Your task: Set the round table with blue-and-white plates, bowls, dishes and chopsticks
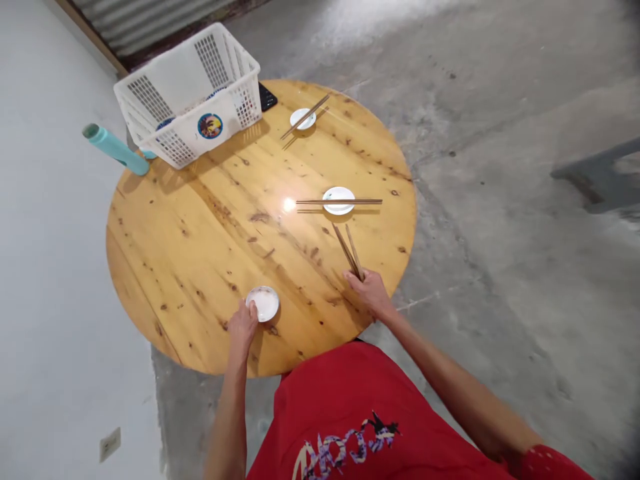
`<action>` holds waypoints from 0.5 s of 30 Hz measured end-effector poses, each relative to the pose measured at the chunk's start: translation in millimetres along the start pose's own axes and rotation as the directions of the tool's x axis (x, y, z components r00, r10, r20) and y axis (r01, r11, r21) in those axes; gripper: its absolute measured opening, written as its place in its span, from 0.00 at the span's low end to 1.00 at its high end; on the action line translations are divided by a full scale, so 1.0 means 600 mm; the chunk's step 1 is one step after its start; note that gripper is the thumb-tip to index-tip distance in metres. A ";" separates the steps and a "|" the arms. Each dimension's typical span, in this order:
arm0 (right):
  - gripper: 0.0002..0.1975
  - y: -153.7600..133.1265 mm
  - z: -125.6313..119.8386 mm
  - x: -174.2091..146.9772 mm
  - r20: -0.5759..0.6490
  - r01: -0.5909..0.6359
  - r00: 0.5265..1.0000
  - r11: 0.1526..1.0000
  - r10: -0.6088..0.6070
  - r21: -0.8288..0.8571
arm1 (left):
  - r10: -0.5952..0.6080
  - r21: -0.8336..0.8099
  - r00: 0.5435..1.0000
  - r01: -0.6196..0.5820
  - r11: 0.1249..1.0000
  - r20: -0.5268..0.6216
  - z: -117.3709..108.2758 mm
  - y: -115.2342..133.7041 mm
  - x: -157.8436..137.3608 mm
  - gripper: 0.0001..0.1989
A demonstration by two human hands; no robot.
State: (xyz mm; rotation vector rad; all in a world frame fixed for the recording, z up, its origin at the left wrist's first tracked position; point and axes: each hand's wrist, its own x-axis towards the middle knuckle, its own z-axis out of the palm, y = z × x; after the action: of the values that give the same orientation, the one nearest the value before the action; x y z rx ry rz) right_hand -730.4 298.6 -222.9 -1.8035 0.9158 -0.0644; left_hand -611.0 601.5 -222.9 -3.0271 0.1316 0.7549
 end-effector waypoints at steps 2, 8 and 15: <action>0.13 -0.018 -0.041 0.063 -0.012 0.114 0.992 0.933 -0.126 -0.343 | -0.063 0.016 0.998 0.062 0.998 0.008 0.003 0.010 -0.002 0.22; 0.19 -0.108 -0.101 0.252 0.163 0.306 0.941 0.542 -0.296 -0.783 | -0.167 -0.043 0.985 0.165 0.985 -0.041 0.009 0.027 -0.013 0.21; 0.17 -0.129 -0.068 0.331 0.378 0.436 0.899 0.365 -0.221 -0.823 | -0.179 -0.504 0.982 0.187 0.843 0.066 0.018 -0.003 -0.005 0.11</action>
State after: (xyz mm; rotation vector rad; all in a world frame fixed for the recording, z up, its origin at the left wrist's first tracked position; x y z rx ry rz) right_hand -566.6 157.0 -214.1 -2.9426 0.3705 0.4535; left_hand -618.5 604.2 -231.3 -3.4443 -0.4260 0.9209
